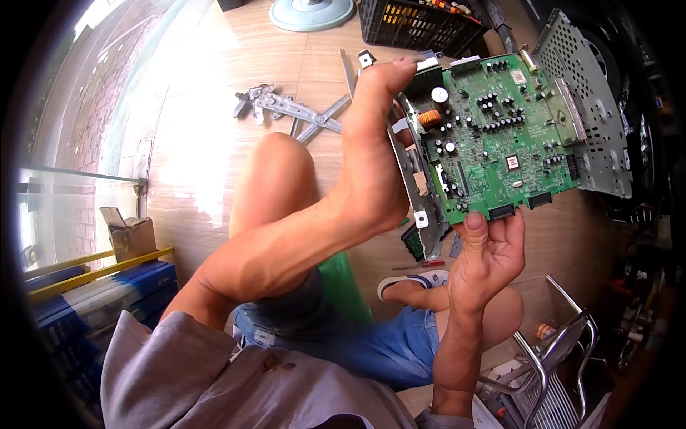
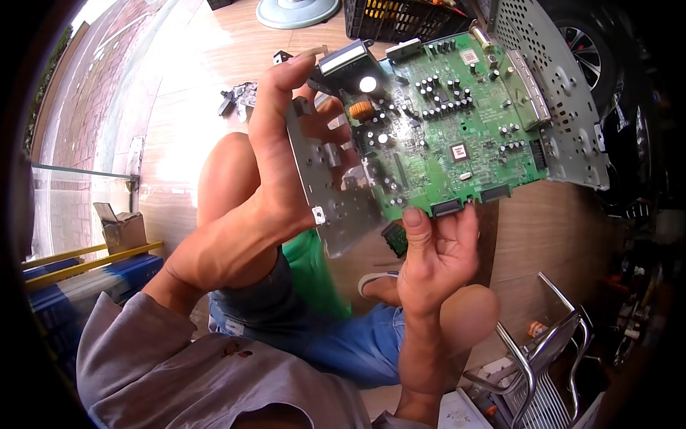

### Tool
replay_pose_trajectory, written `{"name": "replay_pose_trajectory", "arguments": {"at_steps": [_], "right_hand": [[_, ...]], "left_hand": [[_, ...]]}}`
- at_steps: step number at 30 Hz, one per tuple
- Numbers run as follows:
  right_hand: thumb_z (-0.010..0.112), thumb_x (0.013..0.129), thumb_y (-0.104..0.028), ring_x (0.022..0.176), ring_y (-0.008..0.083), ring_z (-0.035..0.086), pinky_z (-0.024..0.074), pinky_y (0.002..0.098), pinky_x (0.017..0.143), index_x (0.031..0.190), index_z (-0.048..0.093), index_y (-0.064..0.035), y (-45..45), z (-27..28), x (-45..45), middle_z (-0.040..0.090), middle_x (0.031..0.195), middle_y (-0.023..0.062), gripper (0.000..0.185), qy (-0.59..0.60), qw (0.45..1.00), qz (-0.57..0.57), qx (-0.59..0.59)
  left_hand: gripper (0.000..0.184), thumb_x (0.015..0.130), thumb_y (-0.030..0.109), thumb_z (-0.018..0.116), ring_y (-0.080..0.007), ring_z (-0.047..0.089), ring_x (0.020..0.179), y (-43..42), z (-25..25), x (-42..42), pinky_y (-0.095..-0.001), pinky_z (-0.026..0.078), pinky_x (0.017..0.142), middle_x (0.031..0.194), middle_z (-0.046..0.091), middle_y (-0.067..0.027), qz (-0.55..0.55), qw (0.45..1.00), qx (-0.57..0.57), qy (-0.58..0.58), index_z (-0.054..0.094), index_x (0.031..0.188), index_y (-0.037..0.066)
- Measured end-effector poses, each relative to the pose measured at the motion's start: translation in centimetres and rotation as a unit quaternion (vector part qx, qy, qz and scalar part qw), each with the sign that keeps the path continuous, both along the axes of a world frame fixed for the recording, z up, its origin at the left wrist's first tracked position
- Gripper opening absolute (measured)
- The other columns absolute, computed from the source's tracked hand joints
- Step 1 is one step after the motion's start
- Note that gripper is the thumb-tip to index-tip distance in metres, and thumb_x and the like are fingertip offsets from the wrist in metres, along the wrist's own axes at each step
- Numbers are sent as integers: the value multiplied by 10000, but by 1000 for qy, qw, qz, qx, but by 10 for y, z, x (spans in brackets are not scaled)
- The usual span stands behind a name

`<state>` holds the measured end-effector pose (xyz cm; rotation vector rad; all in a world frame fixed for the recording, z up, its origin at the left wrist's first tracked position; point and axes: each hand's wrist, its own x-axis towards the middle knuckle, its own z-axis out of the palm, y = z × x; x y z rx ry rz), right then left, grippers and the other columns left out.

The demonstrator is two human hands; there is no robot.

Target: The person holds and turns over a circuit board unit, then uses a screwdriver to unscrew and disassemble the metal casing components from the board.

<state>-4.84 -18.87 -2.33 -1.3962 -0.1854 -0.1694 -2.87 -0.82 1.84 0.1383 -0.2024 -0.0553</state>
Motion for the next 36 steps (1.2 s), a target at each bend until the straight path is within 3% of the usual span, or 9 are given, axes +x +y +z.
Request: {"name": "replay_pose_trajectory", "arguments": {"at_steps": [8, 11, 13, 15, 18, 23, 33, 34, 36], "right_hand": [[688, 921, -7, 916, 129, 637, 509, 247, 837, 1315, 484, 112, -3, -4, 1, 698, 1062, 129, 459, -3, 1000, 2, -13], [688, 921, -6, 928, 125, 632, 503, 248, 844, 1316, 487, 109, 0, -2, -1, 698, 1070, 118, 458, 8, 1000, 2, -26], [689, 920, -6, 948, 127, 630, 500, 251, 853, 1319, 487, 108, 1, 4, -3, 697, 1086, 116, 461, 7, 999, -6, -44], [692, 916, -6, 1016, 134, 630, 495, 262, 890, 1317, 491, 103, -8, 2, -1, 686, 1150, 123, 462, -43, 996, 54, -63], [688, 917, -5, 994, 124, 631, 496, 266, 885, 1295, 509, 95, -5, 11, 3, 687, 1119, 103, 430, -8, 999, 47, -14], [665, 943, -50, 991, 117, 629, 493, 258, 879, 1292, 516, 88, -13, 20, 5, 686, 1076, 81, 404, -19, 996, 75, -37], [601, 1002, -159, 912, 64, 575, 454, 213, 772, 1298, 522, 81, -47, 35, 19, 664, 1054, 42, 389, -56, 998, 1, 5], [619, 985, -227, 920, 129, 637, 542, 240, 741, 1292, 526, 93, -51, 32, 20, 660, 1098, 103, 453, -64, 998, -9, -25], [620, 983, -223, 918, 127, 636, 538, 237, 736, 1293, 525, 96, -54, 32, 20, 661, 1104, 106, 455, -68, 998, 1, -11]], "left_hand": [[437, 912, 451, 517, -162, 644, 757, -11, 4, -1, -314, 550, 675, 871, 656, -66, 83, 987, 75, 111, 630, 1051, 53], [441, 878, 489, 560, -99, 584, 678, -7, -1, -4, -259, 493, 586, 810, 621, -20, 72, 982, 95, 143, 629, 1038, 83], [465, 828, 547, 611, -38, 493, 573, -12, 5, -1, -204, 397, 489, 737, 582, 36, 129, 938, 211, 245, 628, 1011, 120], [480, 810, 570, 623, -46, 488, 542, -14, 10, 3, -195, 389, 462, 696, 559, 49, 163, 920, 207, 291, 622, 984, 122], [416, 802, 561, 632, -56, 526, 613, -10, 3, 0, -196, 406, 457, 737, 540, 48, 106, 938, 184, 273, 601, 922, 164], [383, 785, 561, 632, -60, 494, 634, -15, 2, 4, -220, 386, 464, 771, 488, 64, 146, 924, 181, 304, 552, 903, 205], [395, 763, 585, 634, -102, 483, 591, -18, -4, 0, -247, 333, 428, 777, 508, 46, 95, 913, 250, 307, 488, 844, 227], [398, 761, 587, 635, -108, 482, 575, -20, -4, 1, -252, 327, 417, 782, 522, 39, 92, 912, 251, 311, 474, 821, 228], [405, 757, 588, 639, -113, 480, 557, -24, -3, 1, -258, 319, 402, 790, 541, 26, 84, 910, 258, 314, 455, 790, 229]]}}
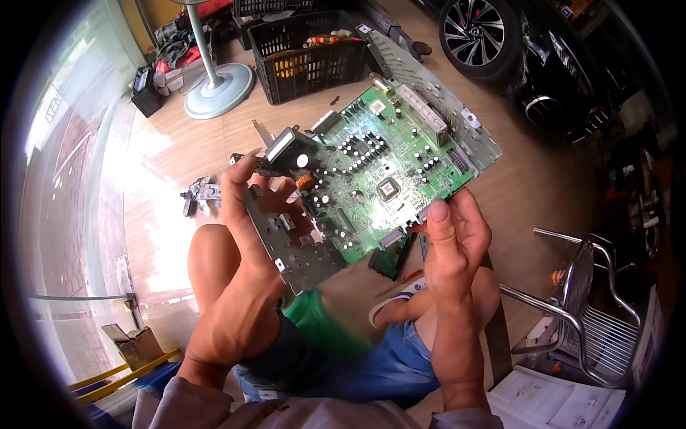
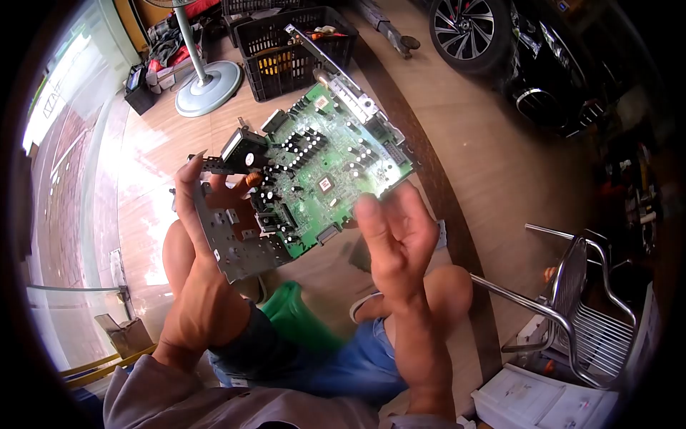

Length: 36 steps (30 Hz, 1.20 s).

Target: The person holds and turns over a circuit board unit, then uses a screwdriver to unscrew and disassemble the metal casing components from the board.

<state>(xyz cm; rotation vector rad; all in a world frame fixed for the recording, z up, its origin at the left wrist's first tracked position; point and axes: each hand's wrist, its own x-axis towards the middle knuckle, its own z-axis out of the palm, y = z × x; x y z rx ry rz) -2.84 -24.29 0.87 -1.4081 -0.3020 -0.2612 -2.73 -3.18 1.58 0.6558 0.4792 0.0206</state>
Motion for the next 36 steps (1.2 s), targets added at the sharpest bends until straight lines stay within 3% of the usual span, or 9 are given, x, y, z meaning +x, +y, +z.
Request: {"name": "replay_pose_trajectory", "arguments": {"at_steps": [4, 7, 21, 31, 34, 36], "right_hand": [[644, 972, -128, 949, 78, 602, 458, 207, 819, 1250, 573, 70, -4, 7, -2, 680, 1085, 64, 348, 16, 999, 16, 34], [666, 954, -106, 947, 80, 610, 460, 204, 827, 1244, 580, 70, -8, 5, -1, 686, 1076, 66, 350, 10, 1000, 7, 24], [704, 937, -107, 848, 54, 587, 452, 193, 736, 1147, 613, 66, -16, 6, -5, 678, 957, 34, 287, -37, 999, -17, -2], [650, 963, -63, 830, 40, 563, 433, 174, 734, 1138, 617, 69, -11, 6, -4, 674, 948, 22, 222, -36, 999, -18, 0], [641, 967, -60, 838, 37, 557, 427, 171, 738, 1147, 616, 72, -9, 6, -4, 673, 955, 19, 224, -36, 999, -18, -3], [651, 963, -65, 822, 34, 556, 426, 168, 728, 1144, 621, 69, -8, 5, -4, 672, 933, 12, 227, -37, 999, -25, -4]], "left_hand": [[407, 758, 590, 638, -116, 479, 555, -1, -3, 2, -260, 320, 394, 806, 557, 12, -5, 1000, -6, 6, 455, 782, 227], [405, 760, 590, 636, -120, 483, 560, -3, -8, 4, -260, 321, 388, 817, 566, 3, -4, 1000, -17, 11, 459, 783, 226], [365, 803, 534, 619, -150, 569, 674, -8, -15, 0, -269, 413, 359, 903, 607, -31, 18, 996, -29, -81, 500, 814, 188], [395, 794, 527, 604, -144, 591, 766, -2, -3, -11, -248, 452, 451, 937, 615, -13, -20, 992, 35, -116, 577, 946, 164], [412, 796, 527, 596, -134, 585, 790, -11, -3, -7, -249, 466, 503, 941, 613, 1, 69, 993, 1, -100, 589, 974, 155], [395, 801, 519, 593, -133, 583, 794, -9, -5, -9, -257, 473, 532, 931, 606, 12, 67, 993, -2, -99, 586, 965, 159]]}}
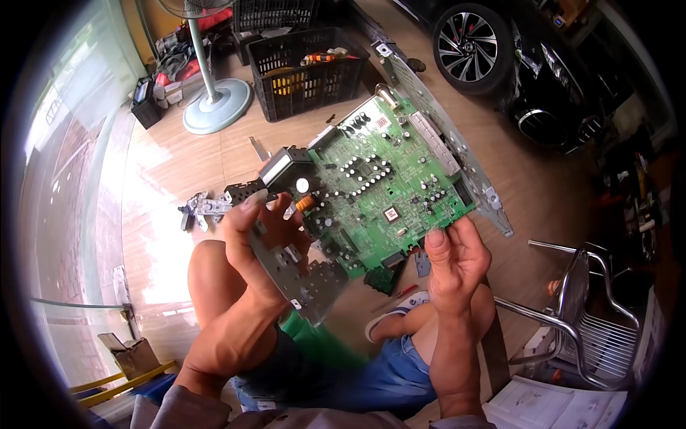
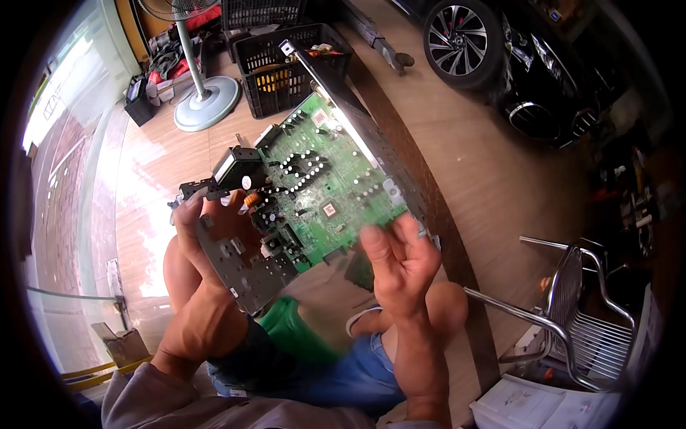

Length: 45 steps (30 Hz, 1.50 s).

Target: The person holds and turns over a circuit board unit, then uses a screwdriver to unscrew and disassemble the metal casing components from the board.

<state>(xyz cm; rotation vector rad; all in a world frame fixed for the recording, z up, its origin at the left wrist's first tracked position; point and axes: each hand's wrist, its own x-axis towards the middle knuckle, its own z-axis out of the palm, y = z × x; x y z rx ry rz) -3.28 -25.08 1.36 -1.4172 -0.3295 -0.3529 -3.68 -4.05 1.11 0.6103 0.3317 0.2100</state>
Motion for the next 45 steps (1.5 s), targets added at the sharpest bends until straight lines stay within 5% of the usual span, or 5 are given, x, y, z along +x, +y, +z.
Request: {"name": "replay_pose_trajectory", "arguments": {"at_steps": [7, 16, 22, 25, 45], "right_hand": [[709, 934, -92, 718, 18, 548, 430, 164, 627, 1027, 633, 67, 7, -9, 0, 662, 816, -4, 199, 27, 997, -54, -47], [715, 930, -142, 619, 109, 642, 515, 217, 550, 940, 613, 45, 12, -4, -3, 664, 737, 70, 213, 83, 979, -136, -130], [762, 886, -122, 606, 100, 627, 529, 235, 523, 985, 570, 40, 16, 9, -3, 674, 761, 82, 270, 175, 980, -88, -11], [758, 876, -118, 589, 145, 646, 527, 247, 474, 1008, 558, 14, 18, 9, -2, 669, 771, 100, 274, 177, 980, -84, 23], [704, 912, -82, 640, 133, 646, 566, 257, 535, 1025, 568, 24, 13, 2, 3, 676, 827, 95, 206, 146, 985, -77, 57]], "left_hand": [[442, 791, 594, 617, -171, 652, 832, 12, -12, 1, -280, 531, 575, 1010, 666, 11, 3, 1000, 15, -14, 654, 991, 201], [501, 768, 598, 624, -180, 632, 818, 6, -10, 3, -261, 475, 504, 1003, 638, 5, 13, 999, 40, 5, 619, 1038, 175], [476, 773, 594, 615, -159, 613, 791, 0, 2, 4, -258, 455, 481, 987, 635, 4, 28, 999, 26, 31, 615, 1015, 184], [624, 826, 486, 540, -120, 589, 869, -1, 4, 2, -260, 482, 672, 1096, 597, -25, 3, 999, 15, 36, 530, 1347, 141], [563, 838, 495, 566, -144, 584, 893, -12, 15, 9, -284, 500, 723, 1067, 606, -37, -21, 998, 13, 57, 568, 1259, 120]]}}
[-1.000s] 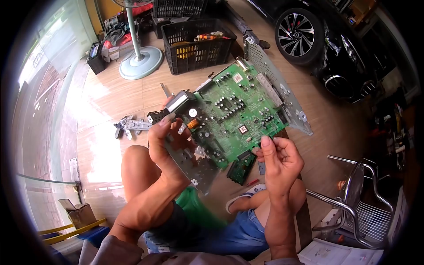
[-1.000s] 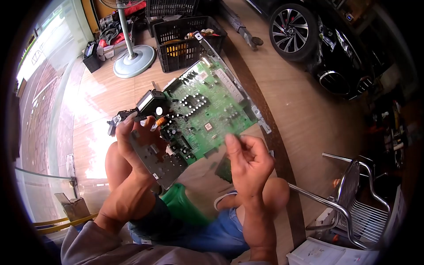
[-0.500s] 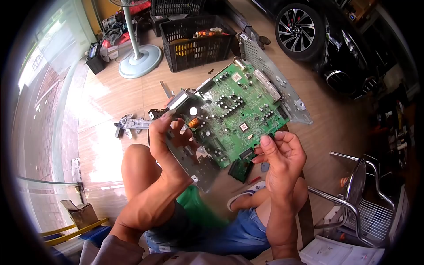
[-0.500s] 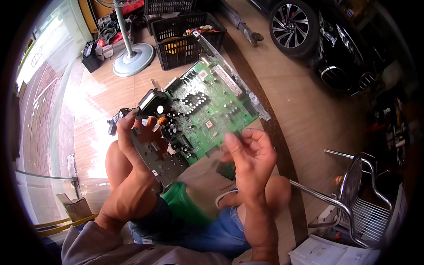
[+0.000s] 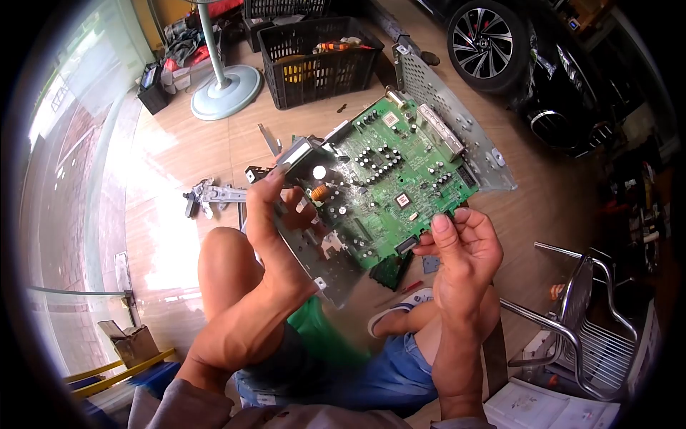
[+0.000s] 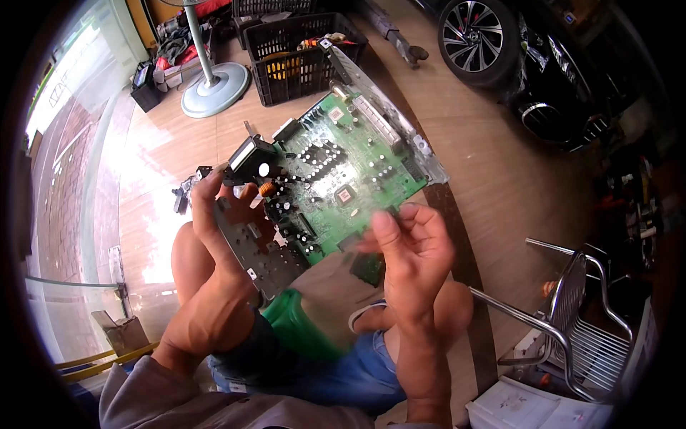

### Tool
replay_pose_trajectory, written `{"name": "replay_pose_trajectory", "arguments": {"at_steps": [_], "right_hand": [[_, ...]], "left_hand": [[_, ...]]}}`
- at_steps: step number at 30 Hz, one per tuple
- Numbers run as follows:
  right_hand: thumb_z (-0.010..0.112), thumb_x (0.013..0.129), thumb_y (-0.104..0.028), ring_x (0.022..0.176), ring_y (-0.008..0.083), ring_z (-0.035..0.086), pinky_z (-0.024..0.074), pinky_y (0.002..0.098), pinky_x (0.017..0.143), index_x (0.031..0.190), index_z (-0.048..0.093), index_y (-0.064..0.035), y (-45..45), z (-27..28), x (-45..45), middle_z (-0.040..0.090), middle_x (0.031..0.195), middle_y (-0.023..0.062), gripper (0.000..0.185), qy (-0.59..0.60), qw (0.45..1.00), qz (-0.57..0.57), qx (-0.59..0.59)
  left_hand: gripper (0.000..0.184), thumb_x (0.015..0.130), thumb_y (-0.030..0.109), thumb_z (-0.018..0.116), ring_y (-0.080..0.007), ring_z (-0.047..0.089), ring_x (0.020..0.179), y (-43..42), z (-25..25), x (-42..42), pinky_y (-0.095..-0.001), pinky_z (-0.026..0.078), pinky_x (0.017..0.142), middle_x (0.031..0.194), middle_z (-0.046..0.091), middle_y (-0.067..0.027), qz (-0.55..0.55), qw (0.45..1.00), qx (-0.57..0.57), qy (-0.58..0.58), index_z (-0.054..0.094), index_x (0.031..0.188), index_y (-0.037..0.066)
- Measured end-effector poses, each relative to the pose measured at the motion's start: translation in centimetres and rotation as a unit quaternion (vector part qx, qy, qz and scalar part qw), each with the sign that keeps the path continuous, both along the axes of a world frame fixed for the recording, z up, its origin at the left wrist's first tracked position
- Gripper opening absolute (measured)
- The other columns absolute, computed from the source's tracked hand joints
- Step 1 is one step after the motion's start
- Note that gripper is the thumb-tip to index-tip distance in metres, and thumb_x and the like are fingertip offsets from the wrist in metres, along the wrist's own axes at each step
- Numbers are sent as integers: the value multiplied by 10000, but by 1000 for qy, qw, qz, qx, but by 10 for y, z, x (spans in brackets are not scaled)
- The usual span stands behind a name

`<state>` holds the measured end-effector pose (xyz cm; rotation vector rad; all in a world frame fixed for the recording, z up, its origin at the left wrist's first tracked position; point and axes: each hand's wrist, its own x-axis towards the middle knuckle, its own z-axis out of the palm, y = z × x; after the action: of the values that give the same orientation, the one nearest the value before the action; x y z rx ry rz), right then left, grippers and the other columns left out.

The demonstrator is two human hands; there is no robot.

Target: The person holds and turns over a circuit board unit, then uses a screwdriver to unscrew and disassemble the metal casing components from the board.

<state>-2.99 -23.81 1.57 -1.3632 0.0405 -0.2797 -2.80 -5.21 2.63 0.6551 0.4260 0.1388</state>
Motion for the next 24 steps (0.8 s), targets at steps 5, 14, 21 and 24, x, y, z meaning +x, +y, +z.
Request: {"name": "replay_pose_trajectory", "arguments": {"at_steps": [5, 14, 21, 24], "right_hand": [[712, 910, -105, 640, 136, 644, 559, 254, 535, 1028, 566, 32, -2, 1, 1, 673, 823, 95, 232, -9, 1000, -12, -15], [761, 886, -115, 688, 131, 650, 549, 264, 609, 1037, 585, 52, -7, -6, 4, 681, 829, 97, 286, -2, 988, -35, -149], [772, 860, -67, 725, 193, 668, 544, 297, 650, 985, 653, 37, -10, -19, 7, 691, 845, 108, 201, -162, 905, -160, -359], [752, 862, -32, 764, 246, 671, 544, 325, 654, 975, 660, 25, -11, -5, 1, 685, 861, 124, 157, -288, 817, -201, -457]], "left_hand": [[574, 849, 490, 567, -154, 587, 903, 7, -10, 1, -308, 524, 747, 1086, 603, -45, -46, 998, -25, -28, 546, 1284, 116], [656, 832, 476, 562, -212, 617, 1003, -6, -1, -2, -345, 555, 773, 1167, 569, -82, 50, 996, 5, -76, 477, 1390, 142], [709, 849, 405, 546, -193, 591, 996, 6, -15, -3, -355, 523, 808, 1204, 569, -92, 22, 993, 56, -106, 327, 1472, 148], [720, 849, 399, 561, -195, 590, 966, 9, -6, -7, -348, 513, 782, 1163, 574, -97, 7, 994, 46, -97, 301, 1468, 138]]}}
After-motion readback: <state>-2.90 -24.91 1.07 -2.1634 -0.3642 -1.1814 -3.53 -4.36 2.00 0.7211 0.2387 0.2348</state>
